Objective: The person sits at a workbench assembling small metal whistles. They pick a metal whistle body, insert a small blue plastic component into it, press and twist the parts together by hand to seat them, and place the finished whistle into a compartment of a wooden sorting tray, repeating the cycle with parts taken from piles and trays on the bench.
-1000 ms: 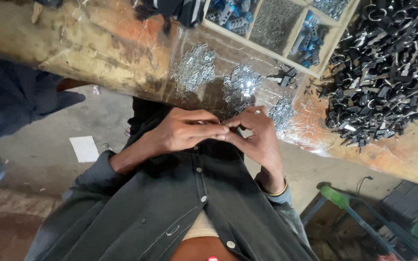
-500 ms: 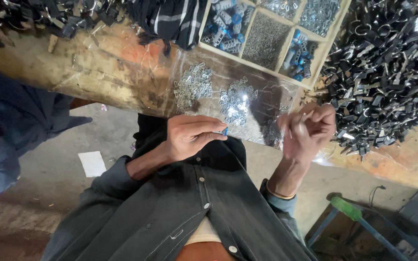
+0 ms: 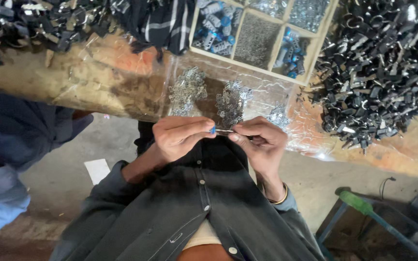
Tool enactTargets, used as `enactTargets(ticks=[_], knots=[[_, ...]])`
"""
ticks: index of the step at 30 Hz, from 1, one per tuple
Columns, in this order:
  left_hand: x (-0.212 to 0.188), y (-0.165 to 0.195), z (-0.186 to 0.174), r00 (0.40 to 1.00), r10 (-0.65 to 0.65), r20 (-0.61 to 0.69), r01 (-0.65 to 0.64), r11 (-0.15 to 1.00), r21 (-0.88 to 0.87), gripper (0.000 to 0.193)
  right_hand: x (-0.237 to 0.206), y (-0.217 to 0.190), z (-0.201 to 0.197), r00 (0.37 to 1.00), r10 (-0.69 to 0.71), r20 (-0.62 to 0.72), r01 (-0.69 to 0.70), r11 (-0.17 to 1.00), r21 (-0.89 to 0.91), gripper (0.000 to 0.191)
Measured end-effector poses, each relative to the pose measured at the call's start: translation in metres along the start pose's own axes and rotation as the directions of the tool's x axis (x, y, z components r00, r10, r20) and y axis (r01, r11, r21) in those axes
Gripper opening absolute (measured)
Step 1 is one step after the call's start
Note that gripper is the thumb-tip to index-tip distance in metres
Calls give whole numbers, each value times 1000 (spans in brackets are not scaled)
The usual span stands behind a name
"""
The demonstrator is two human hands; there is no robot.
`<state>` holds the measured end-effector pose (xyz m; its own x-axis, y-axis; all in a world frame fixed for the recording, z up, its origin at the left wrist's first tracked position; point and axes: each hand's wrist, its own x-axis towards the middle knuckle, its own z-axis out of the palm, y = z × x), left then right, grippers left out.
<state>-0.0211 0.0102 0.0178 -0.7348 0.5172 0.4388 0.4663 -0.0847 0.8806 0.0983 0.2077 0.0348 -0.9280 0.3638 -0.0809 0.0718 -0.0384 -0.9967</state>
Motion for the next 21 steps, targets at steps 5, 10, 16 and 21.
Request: enactTargets(ticks=[5,10,16,21], knots=[[4,2,-5,985,146,95,-147,989,10,27,9,-18,17,990,-102,93,109,991,-81,24],[7,-1,-9,935,259,243,-225,961,-159,26,47,-66,-32,666,-160,729,212,977,20,16],[13,8,-12,906,181,383,-153,983,-102,33,74,-65,-86,910,-408,-72,410,912,15,12],[34,10,-10,877,183,444,-159,983,-91,36,77,-52,-136,661,-423,-620,358,904,-234,16]])
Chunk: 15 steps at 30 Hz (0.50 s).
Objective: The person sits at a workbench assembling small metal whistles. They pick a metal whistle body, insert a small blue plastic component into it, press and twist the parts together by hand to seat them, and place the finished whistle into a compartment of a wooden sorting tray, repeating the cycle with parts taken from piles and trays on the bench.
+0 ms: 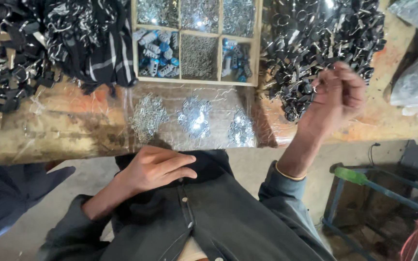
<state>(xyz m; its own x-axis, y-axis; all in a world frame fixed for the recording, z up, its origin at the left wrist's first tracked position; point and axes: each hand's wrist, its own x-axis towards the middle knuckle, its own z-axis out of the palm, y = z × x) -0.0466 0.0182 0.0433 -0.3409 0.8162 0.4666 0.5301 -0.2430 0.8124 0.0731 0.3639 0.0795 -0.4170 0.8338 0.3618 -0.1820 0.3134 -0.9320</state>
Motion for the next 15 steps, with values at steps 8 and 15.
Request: enactTargets(ticks=[8,15], knots=[[52,-26,-11,979,139,151,-181,930,320,20,-31,17,-43,805,138,577,484,410,-773,22],[130,-77,0,975,60,214,-167,832,529,19,-38,0,-53,932,218,289,103,605,-790,15]])
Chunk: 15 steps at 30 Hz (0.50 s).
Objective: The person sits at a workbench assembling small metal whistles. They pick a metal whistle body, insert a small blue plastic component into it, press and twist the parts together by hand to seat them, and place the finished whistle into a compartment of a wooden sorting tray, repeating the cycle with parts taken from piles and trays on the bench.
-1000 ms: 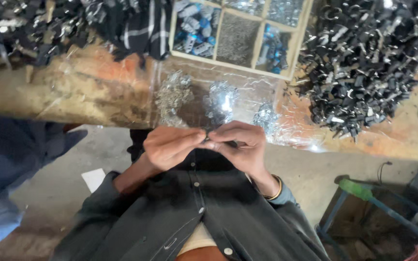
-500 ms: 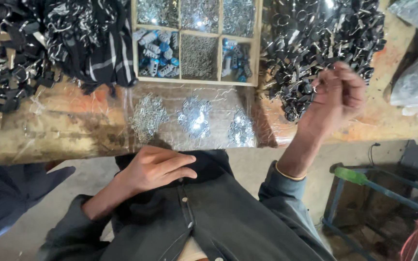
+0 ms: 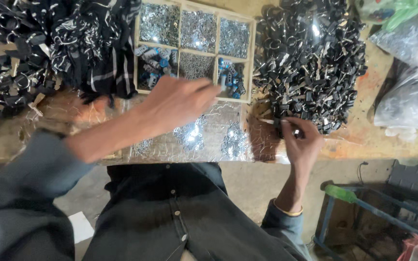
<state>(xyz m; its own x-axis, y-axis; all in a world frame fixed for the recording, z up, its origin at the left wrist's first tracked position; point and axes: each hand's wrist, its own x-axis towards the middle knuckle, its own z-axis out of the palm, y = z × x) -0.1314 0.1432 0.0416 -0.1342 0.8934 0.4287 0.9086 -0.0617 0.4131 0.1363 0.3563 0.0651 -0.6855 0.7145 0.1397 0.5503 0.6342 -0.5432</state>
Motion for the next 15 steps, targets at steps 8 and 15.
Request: enactTargets(ticks=[8,15], knots=[[83,-20,26,986,-92,140,32,925,379,9,-6,-17,-4,964,221,147,-229,973,36,31],[89,-22,21,996,-23,83,-6,945,327,12,-6,-66,53,951,-306,52,256,868,425,27]])
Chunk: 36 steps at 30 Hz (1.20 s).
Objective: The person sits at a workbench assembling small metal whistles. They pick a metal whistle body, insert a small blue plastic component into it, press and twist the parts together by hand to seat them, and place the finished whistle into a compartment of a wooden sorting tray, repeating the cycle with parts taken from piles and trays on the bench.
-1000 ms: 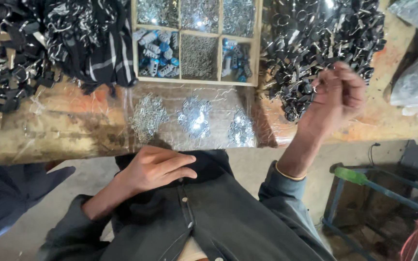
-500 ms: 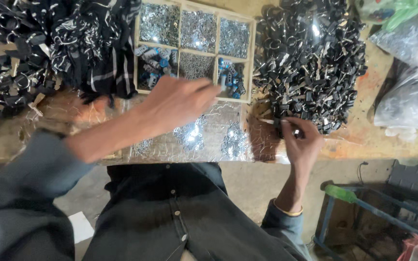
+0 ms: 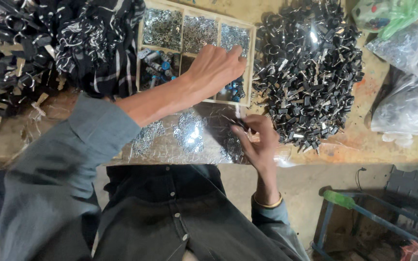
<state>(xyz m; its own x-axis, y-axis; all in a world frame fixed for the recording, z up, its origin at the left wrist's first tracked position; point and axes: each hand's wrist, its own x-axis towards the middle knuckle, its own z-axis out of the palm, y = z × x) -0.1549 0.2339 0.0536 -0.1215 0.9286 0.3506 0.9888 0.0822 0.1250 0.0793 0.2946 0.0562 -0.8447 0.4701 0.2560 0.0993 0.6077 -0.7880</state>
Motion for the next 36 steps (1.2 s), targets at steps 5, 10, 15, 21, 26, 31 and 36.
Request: enactTargets(ticks=[5,10,15,21,26,31,36], knots=[[-4,-1,-7,1000,6,9,-6,1000,10,16,8,-9,13,987,-84,134,140,856,-497,31],[-1,-4,-15,997,-70,30,72,993,-89,23,19,-20,11,991,-74,109,112,912,-395,24],[-24,-35,-37,950,-186,-250,11,821,-571,12,50,-28,9,974,-124,187,171,952,-255,19],[-71,-49,-57,912,-394,-114,124,530,-839,11,110,-26,44,887,-280,366,359,918,-167,19],[-109,-42,-56,845,-530,-67,178,398,-900,18,123,-25,76,820,-325,471,468,855,-224,17],[-125,-28,-47,769,-639,10,172,192,-966,22,128,-15,69,889,-259,377,340,926,-167,17],[-126,-19,-38,773,-632,55,262,238,-935,24,131,3,59,931,-255,261,291,950,-112,17]])
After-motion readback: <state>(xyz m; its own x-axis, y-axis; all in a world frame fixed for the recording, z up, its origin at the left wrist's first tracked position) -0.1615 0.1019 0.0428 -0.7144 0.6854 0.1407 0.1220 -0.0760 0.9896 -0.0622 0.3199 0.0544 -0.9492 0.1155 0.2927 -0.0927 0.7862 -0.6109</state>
